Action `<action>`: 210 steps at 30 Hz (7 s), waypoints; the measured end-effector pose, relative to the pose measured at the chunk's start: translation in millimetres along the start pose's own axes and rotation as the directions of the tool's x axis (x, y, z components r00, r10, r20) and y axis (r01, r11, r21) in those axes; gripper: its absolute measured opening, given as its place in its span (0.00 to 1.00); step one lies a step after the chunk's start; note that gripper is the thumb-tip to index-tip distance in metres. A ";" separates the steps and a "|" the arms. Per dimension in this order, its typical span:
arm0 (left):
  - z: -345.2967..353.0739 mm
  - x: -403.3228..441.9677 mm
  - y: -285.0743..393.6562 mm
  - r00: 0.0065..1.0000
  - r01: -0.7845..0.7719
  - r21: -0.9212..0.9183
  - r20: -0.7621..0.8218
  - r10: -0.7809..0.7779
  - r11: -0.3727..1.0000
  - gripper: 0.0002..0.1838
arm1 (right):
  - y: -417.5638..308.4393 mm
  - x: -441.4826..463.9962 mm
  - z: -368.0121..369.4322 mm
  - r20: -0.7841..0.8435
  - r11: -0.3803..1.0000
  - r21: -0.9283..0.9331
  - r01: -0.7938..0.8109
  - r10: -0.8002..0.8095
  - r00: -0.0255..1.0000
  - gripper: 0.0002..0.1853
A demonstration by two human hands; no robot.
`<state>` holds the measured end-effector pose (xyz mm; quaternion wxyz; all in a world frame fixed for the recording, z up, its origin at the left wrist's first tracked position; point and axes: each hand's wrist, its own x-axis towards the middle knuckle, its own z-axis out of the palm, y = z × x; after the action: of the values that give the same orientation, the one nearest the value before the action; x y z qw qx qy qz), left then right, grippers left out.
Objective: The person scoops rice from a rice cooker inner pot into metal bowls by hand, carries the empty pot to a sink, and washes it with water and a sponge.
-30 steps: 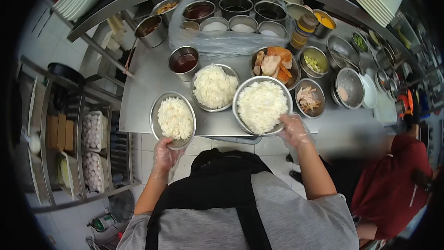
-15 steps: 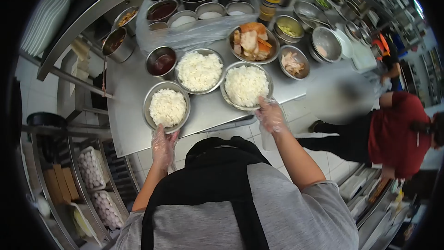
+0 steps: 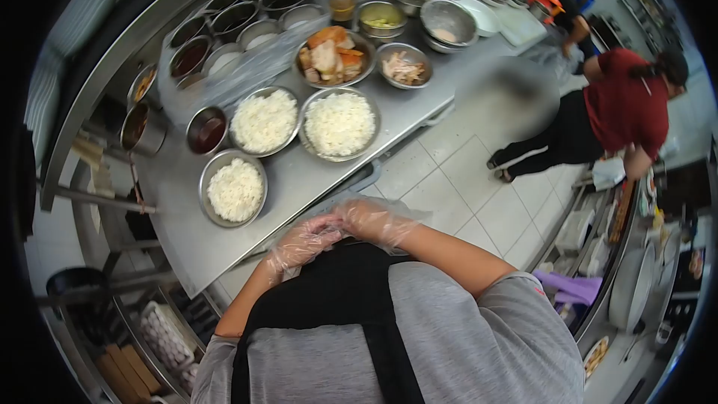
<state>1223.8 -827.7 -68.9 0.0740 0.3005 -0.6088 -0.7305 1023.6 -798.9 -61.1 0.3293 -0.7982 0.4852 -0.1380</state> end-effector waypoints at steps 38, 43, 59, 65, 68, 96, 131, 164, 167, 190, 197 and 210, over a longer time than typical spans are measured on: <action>272.5 175.3 60.6 0.631 -0.773 0.442 0.613 0.476 0.455 0.35 | 103.9 -298.6 10.5 -0.070 0.235 0.971 -0.036 0.428 0.901 0.09; 219.4 195.2 17.9 0.849 -0.270 0.313 0.523 0.072 0.911 0.32 | 95.4 -272.9 6.2 -0.252 0.008 0.959 0.283 0.480 0.840 0.15; 349.4 222.6 94.1 0.215 -0.944 0.111 0.922 0.322 0.311 0.31 | 61.6 -359.4 39.3 -0.451 0.118 0.789 0.602 0.777 0.439 0.07; 464.2 254.9 83.9 0.287 -0.234 0.234 0.944 -0.163 0.944 0.29 | 52.5 -461.0 -2.0 -0.498 0.558 0.827 0.072 0.665 0.557 0.07; 541.8 239.8 106.2 0.060 -0.523 0.179 0.983 -0.173 0.833 0.20 | 74.7 -499.9 21.4 -0.593 0.507 0.803 0.312 0.629 0.502 0.07; 876.4 404.2 124.4 0.052 -0.092 0.137 0.990 -0.133 0.986 0.08 | 139.9 -774.6 -45.0 -0.681 0.831 0.536 0.146 0.528 -0.507 0.23; 1093.3 309.1 56.7 -0.024 -0.682 -0.062 0.998 0.062 0.728 0.22 | -548.3 -968.9 258.9 -0.381 -0.840 0.532 0.112 -0.355 -0.853 0.28; 783.4 302.3 57.8 0.189 -0.595 -0.021 0.968 0.165 0.803 0.17 | -598.2 -769.1 127.8 -0.943 -0.958 0.252 0.137 -0.275 -0.186 0.17; 765.4 313.8 58.6 0.201 -0.630 0.057 0.975 0.091 0.774 0.26 | -607.2 -757.6 134.1 -0.934 -0.949 0.287 0.133 -0.308 -0.183 0.16; 843.1 -49.5 -77.1 0.183 -0.563 -0.024 0.971 0.153 0.826 0.22 | -826.4 -839.2 400.1 -0.932 -0.975 0.207 0.077 -0.220 -0.288 0.12; 882.3 -133.1 -81.8 0.072 -0.507 0.068 0.997 -0.037 0.859 0.22 | -875.3 -903.7 466.8 -0.875 -0.985 0.094 0.142 -0.150 -0.461 0.10; 893.4 -153.7 -83.0 0.094 -0.381 0.214 0.977 -0.192 0.899 0.22 | -885.6 -974.5 533.5 -0.610 -0.913 0.355 0.204 -0.391 -0.689 0.08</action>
<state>896.7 20.5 -22.9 -0.3709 -0.3014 -0.6570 -0.5831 1438.6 530.0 222.3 0.2781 -0.4717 -0.7391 -0.3923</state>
